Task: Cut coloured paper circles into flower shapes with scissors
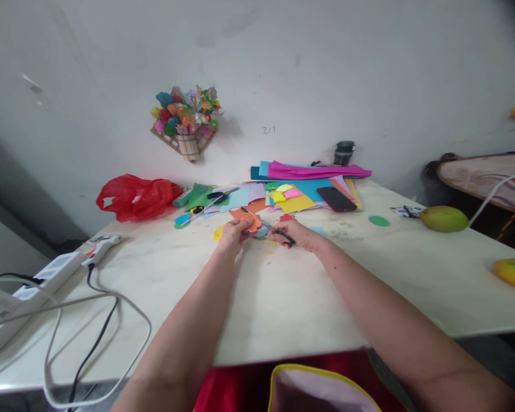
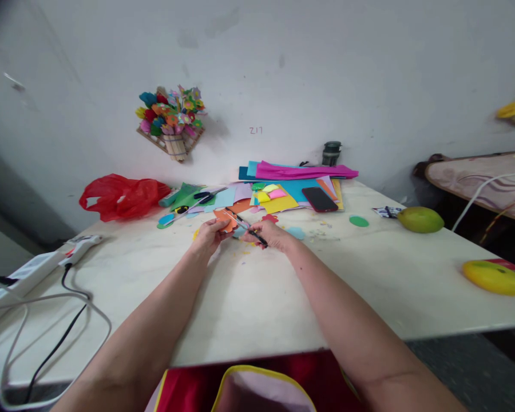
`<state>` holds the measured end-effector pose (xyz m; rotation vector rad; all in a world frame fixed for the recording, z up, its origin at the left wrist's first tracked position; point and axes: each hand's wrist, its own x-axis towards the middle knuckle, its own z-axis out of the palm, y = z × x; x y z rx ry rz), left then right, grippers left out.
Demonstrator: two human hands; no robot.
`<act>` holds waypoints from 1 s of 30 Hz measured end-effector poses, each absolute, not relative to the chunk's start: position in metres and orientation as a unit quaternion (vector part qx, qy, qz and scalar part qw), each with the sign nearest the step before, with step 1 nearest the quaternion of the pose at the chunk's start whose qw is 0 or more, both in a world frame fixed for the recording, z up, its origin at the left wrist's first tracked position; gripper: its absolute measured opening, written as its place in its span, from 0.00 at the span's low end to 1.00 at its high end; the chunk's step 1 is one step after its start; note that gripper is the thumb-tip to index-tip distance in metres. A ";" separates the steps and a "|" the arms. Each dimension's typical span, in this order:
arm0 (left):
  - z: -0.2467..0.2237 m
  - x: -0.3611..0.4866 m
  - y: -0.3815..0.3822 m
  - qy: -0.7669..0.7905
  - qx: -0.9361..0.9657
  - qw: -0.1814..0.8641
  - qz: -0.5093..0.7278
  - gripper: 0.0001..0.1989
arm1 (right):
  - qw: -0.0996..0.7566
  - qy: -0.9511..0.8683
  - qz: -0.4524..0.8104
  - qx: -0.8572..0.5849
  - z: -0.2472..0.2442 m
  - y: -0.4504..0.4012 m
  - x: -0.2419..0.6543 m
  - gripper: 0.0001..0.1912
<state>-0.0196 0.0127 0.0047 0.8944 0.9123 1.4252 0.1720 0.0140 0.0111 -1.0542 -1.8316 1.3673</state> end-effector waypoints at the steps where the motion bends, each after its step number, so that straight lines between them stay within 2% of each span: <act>1: 0.005 -0.020 0.013 0.389 0.384 0.577 0.607 0.08 | 0.306 -0.693 0.517 -0.399 0.012 0.013 0.172 0.17; 14: 0.006 -0.013 0.011 0.386 0.370 0.571 0.623 0.09 | 0.331 -0.674 0.550 -0.366 0.002 0.020 0.170 0.16; 30: 0.013 0.009 0.002 0.396 0.261 0.553 0.685 0.06 | 0.376 -0.631 0.572 -0.365 0.017 0.002 0.161 0.15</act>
